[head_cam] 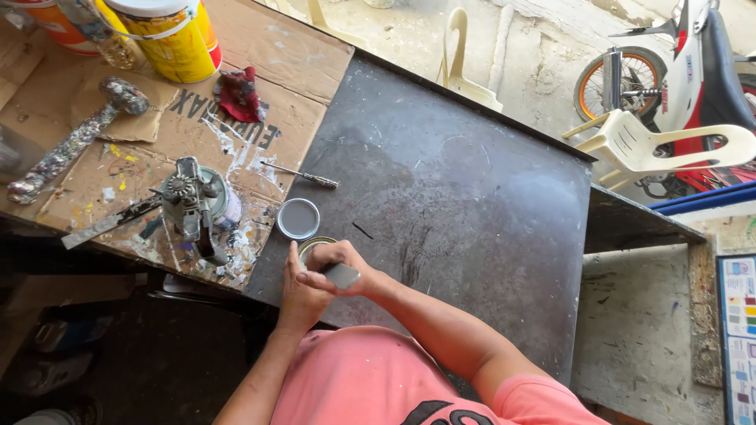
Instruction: Stirring paint in a small metal can with a wooden stick to check its consistency and viscosity.
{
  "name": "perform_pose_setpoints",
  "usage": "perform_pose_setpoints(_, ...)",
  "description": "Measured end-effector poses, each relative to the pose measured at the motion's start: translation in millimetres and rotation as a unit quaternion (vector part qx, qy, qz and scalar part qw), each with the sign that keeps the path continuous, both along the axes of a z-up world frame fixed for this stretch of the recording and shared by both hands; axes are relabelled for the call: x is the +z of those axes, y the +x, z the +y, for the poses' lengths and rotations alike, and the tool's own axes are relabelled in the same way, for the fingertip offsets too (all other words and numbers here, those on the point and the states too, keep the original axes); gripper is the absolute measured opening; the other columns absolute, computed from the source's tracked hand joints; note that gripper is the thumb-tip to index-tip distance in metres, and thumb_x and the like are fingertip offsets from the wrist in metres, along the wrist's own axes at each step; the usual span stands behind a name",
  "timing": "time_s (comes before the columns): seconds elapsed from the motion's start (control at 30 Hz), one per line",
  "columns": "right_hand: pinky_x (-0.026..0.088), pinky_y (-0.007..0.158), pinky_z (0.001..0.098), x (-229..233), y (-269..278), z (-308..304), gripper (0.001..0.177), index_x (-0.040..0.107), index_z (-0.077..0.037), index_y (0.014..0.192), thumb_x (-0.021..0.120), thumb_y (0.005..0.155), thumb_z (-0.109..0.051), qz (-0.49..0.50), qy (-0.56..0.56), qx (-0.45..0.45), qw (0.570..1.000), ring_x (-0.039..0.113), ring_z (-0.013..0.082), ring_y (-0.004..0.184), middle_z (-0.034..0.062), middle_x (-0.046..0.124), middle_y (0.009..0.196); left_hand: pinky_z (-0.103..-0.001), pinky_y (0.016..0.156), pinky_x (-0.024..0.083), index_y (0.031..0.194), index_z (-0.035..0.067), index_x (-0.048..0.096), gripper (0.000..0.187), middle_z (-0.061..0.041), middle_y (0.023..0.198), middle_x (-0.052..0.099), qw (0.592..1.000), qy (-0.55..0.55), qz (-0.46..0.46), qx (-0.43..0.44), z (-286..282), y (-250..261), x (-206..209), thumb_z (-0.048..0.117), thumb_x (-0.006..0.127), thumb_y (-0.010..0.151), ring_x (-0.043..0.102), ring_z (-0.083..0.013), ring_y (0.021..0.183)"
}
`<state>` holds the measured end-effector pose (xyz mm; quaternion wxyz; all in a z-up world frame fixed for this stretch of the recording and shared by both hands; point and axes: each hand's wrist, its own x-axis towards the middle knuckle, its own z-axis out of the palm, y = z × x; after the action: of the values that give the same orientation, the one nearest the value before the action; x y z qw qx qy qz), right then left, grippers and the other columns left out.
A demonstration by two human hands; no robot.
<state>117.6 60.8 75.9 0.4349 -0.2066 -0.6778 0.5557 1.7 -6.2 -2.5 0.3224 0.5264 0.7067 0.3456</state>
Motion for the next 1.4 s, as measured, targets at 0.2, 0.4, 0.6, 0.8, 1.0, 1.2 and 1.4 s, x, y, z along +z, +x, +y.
perform_pose_setpoints(0.2,0.038,0.052,0.0251,-0.1,-6.5,7.3,0.033,0.06,-0.006,0.061,0.071,0.092,-0.011,-0.038,-0.046,-0.013,0.998,0.046,0.0068,0.058,0.0015,0.051,0.054,-0.051,0.113,0.041,0.161,0.012,0.022,0.135,-0.022,0.151,0.041,0.999,-0.022,-0.025,-0.025,0.1,-5.9,4.0,0.038,0.093,0.05,0.043,-0.0369,0.141)
perform_pose_setpoints(0.4,0.039,0.05,0.0248,-32.6,18.3,9.8,0.03,0.065,-0.007,0.062,0.067,0.092,-0.01,-0.084,-0.067,-0.009,0.994,0.046,0.0091,0.053,0.0046,0.052,0.054,-0.051,0.117,0.039,0.161,0.016,0.02,0.137,-0.021,0.155,0.035,0.996,-0.065,-0.053,-0.035,3.8,-7.7,9.7,0.04,0.095,0.049,0.041,-0.0376,0.144)
perform_pose_setpoints(0.6,0.036,0.048,0.0223,-10.8,27.5,-1.6,0.032,0.063,-0.008,0.06,0.066,0.091,-0.012,-0.09,-0.098,-0.002,0.991,0.045,0.0063,0.053,0.0034,0.052,0.053,-0.051,0.115,0.041,0.159,0.019,0.026,0.128,-0.02,0.152,0.04,0.996,-0.061,-0.055,-0.025,1.7,-8.2,14.2,0.039,0.093,0.051,0.045,-0.0371,0.141)
perform_pose_setpoints(0.8,0.039,0.049,0.026,22.6,37.3,-18.0,0.03,0.064,-0.005,0.063,0.067,0.092,-0.008,-0.069,-0.065,0.017,0.995,0.047,0.0094,0.056,0.0059,0.052,0.056,-0.051,0.116,0.038,0.16,0.027,0.024,0.126,-0.014,0.157,0.037,0.99,-0.093,-0.07,-0.073,8.7,-14.5,12.4,0.048,0.089,0.054,0.043,-0.035,0.143)
perform_pose_setpoints(1.0,0.047,0.055,0.0283,36.0,40.2,-20.2,0.034,0.062,-0.001,0.061,0.069,0.094,-0.004,0.005,-0.023,0.059,0.998,0.057,0.0241,0.056,0.0139,0.057,0.061,-0.047,0.119,0.038,0.159,0.026,0.027,0.13,-0.015,0.157,0.038,0.988,-0.068,-0.095,-0.098,11.8,-20.2,15.1,0.046,0.094,0.05,0.044,-0.0345,0.144)
perform_pose_setpoints(1.2,0.042,0.055,0.0256,45.7,22.5,-4.1,0.034,0.064,-0.005,0.066,0.064,0.099,-0.015,-0.057,-0.03,0.032,0.997,0.048,0.0103,0.06,0.0075,0.057,0.064,-0.043,0.121,0.034,0.16,0.023,0.023,0.131,-0.018,0.157,0.035,0.989,-0.063,-0.082,-0.11,10.6,-20.7,16.2,0.048,0.094,0.054,0.04,-0.0349,0.146)
perform_pose_setpoints(1.4,0.044,0.057,0.0274,-24.0,17.0,18.3,0.031,0.069,-0.01,0.066,0.066,0.092,-0.027,-0.16,-0.07,-0.043,0.984,0.051,0.0126,0.059,0.0044,0.059,0.059,-0.043,0.121,0.035,0.16,0.019,0.024,0.132,-0.019,0.155,0.037,0.99,-0.052,-0.066,-0.113,10.8,-18.2,7.8,0.055,0.093,0.053,0.042,-0.0339,0.145)
